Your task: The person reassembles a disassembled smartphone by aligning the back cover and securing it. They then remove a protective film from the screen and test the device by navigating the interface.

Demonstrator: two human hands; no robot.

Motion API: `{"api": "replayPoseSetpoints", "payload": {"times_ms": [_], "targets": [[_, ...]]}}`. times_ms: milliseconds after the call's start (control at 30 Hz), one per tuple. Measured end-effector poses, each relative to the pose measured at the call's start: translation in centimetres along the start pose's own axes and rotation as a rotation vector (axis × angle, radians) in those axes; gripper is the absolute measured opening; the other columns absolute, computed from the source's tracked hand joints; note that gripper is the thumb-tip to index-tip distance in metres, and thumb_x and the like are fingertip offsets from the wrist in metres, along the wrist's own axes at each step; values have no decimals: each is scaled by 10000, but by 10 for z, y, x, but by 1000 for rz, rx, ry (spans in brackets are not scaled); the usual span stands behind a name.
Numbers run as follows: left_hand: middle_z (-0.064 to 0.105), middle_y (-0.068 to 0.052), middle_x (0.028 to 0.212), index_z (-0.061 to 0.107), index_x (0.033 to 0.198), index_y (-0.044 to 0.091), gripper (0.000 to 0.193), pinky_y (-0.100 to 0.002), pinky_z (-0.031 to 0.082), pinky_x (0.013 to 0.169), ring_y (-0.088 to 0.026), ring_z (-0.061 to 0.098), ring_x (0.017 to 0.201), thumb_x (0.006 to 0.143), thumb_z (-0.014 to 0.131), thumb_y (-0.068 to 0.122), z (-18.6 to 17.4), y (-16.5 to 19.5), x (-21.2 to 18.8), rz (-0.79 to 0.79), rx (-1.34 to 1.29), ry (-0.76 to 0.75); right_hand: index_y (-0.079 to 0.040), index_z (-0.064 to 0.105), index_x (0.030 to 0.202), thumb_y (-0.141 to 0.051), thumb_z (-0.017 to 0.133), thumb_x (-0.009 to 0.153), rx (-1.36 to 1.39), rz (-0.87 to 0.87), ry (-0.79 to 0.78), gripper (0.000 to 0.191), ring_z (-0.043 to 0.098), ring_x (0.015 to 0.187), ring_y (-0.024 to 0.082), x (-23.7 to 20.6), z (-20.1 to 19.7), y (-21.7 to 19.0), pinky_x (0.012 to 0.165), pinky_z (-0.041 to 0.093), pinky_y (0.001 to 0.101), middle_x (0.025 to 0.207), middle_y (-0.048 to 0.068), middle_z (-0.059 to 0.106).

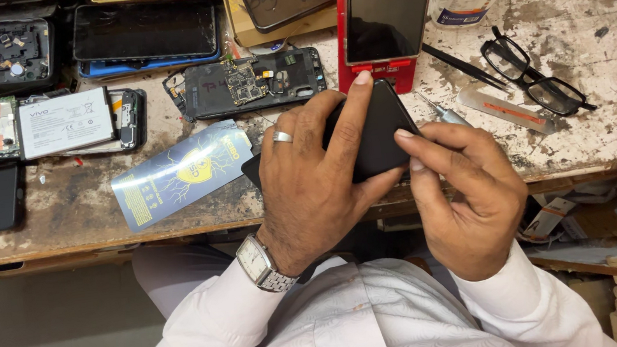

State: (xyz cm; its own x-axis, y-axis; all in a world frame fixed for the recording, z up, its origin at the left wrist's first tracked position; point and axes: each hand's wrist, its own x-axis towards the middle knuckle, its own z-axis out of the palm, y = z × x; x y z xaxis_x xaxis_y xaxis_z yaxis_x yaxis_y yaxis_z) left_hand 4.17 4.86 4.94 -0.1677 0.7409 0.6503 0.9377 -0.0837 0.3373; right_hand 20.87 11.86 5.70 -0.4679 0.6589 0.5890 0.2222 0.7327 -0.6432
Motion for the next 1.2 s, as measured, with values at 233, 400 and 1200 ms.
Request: {"api": "replayPoseSetpoints", "payload": {"times_ms": [233,400,1200], "targets": [[510,-87,1339,387,1586,135,1008,-482,482,952,-288,551,1149,798,911,485,0,-1,1,-15,-7,-5,-35,728,1245,78,699,1001,-27,-13,32,271,701,1059,215,0,1,-1,935,557,278,1200,143,704],[506,-90,1346,381,1592,134,1010,-481,484,968,-289,548,1158,807,910,486,0,-1,1,-8,-13,-3,-14,717,1256,71,687,1013,-21,-19,37,259,705,1084,220,1,2,-1,972,555,287,1182,146,708],[531,-85,1323,407,1567,128,995,-477,493,966,-280,567,1178,787,923,469,-5,1,9,-52,-86,10,64,503,1461,102,640,1019,603,288,32,464,675,1220,189,-5,4,16,1086,554,298,1327,179,660]]}}
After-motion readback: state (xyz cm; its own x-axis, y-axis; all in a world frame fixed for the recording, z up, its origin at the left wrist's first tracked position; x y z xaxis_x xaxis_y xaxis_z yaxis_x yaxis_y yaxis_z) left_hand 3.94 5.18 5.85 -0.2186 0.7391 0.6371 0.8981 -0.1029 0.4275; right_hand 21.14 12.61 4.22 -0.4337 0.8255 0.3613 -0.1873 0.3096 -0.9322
